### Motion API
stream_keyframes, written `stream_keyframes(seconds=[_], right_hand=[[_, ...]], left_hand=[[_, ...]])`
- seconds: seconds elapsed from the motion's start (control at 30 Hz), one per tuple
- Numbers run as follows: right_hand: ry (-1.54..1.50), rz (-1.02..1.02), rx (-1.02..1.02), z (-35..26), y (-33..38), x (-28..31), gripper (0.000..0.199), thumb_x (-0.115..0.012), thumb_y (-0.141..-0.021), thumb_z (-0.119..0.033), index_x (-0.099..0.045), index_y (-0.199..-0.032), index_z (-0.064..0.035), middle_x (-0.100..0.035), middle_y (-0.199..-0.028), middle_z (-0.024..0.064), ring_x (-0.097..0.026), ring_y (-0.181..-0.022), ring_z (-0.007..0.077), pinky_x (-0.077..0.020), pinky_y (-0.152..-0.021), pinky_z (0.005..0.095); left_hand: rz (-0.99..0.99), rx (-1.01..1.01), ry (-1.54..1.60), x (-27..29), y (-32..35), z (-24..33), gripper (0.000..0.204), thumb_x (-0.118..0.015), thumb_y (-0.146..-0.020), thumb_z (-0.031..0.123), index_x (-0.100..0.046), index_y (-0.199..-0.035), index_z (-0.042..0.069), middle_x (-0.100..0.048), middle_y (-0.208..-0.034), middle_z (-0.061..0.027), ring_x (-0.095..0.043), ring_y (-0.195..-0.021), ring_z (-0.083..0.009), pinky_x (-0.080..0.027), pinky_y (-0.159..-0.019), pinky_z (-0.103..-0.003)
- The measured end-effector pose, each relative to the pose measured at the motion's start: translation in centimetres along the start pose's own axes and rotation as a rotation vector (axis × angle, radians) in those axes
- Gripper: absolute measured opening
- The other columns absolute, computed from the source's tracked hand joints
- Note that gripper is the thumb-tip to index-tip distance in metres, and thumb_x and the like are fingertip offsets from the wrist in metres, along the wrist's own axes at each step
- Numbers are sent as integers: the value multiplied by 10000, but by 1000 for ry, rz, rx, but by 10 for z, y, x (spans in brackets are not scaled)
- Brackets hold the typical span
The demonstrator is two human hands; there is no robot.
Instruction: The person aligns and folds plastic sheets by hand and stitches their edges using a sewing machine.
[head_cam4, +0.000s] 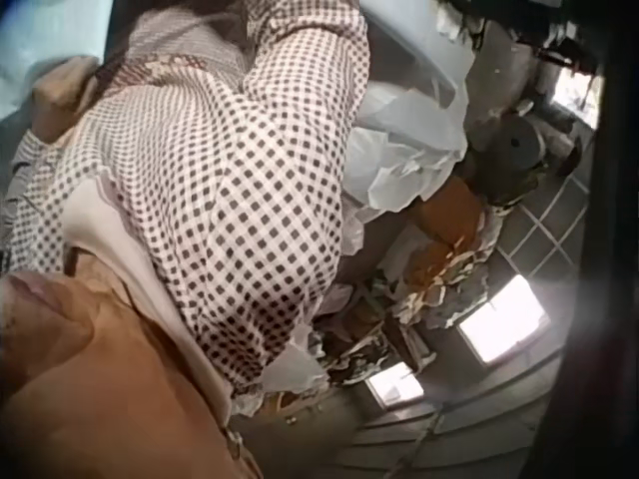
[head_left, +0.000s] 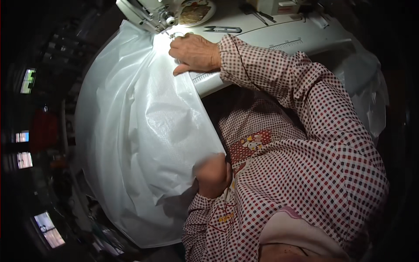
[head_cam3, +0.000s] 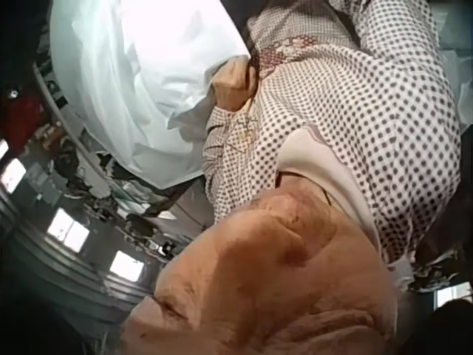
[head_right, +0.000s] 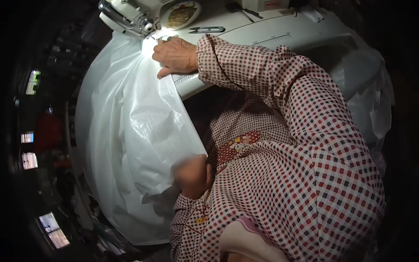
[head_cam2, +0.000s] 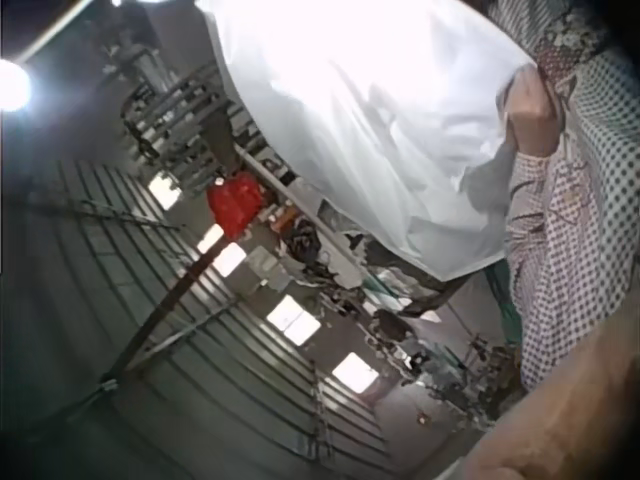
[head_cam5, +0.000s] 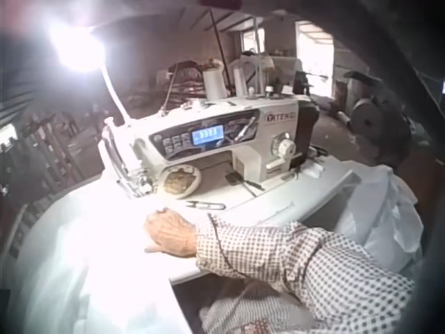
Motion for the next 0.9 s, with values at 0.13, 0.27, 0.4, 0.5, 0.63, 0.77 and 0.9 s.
stream_keyframes(seconds=[0.13,0.27,0.4,0.5,0.63,0.77,0.9], right_hand=[[-8,-117,-78,-10,-1,16,544,-560,-887,-548,-584,-937,-7,-567,-958,110,-567,-955,241,-448,-876,392],[-24,-125,-106,-9,0,17,514,-576,-904,-507,-601,-968,3,-585,-970,110,-569,-949,236,-437,-885,388],[-74,-119,-137,-13,-6,18,491,-601,-892,-487,-603,-935,2,-583,-925,105,-569,-927,239,-421,-895,387],[-103,-121,-162,-9,-5,18,459,-613,-889,-462,-606,-913,-4,-580,-908,103,-568,-919,241,-414,-893,391],[-145,-82,-136,-10,-6,16,422,-627,-886,-424,-620,-934,-4,-595,-939,109,-568,-948,247,-413,-884,392],[-167,-49,-131,-12,-4,15,415,-630,-886,-411,-625,-950,-1,-603,-961,108,-568,-966,253,-411,-890,395],[-179,71,-88,-16,-4,12,443,-621,-887,-420,-621,-859,22,-608,-914,154,-595,-925,291,-448,-835,428]], left_hand=[[-16,-12,-10,2,-6,2,85,-644,-773,24,-571,-815,21,-493,-668,-108,-553,-555,-289,-466,-518,-378],[-5,-12,-99,4,-16,-1,137,-677,-710,12,-576,-801,32,-530,-678,-109,-579,-575,-294,-480,-524,-376],[36,-45,-170,10,-31,-12,151,-654,-706,-11,-511,-714,36,-500,-641,-112,-566,-556,-294,-469,-501,-386],[84,-54,-205,14,-50,-18,178,-640,-692,-34,-477,-678,36,-496,-614,-119,-565,-551,-310,-463,-490,-405],[105,-111,-265,23,-72,-28,186,-620,-696,-41,-454,-658,35,-466,-589,-123,-544,-526,-312,-446,-476,-415],[78,-139,-362,25,-94,-39,158,-607,-706,-34,-470,-661,31,-490,-584,-130,-554,-526,-308,-446,-470,-415],[17,-115,-447,30,-116,-52,132,-595,-749,19,-495,-663,34,-566,-601,-146,-594,-524,-313,-459,-478,-423]])
Point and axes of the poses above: each hand's wrist, its own y-axis away from the middle knuckle, its own x-axis out of the back of the hand, z = x × y, the point moved 2 cm from there along -y, towards the middle knuckle
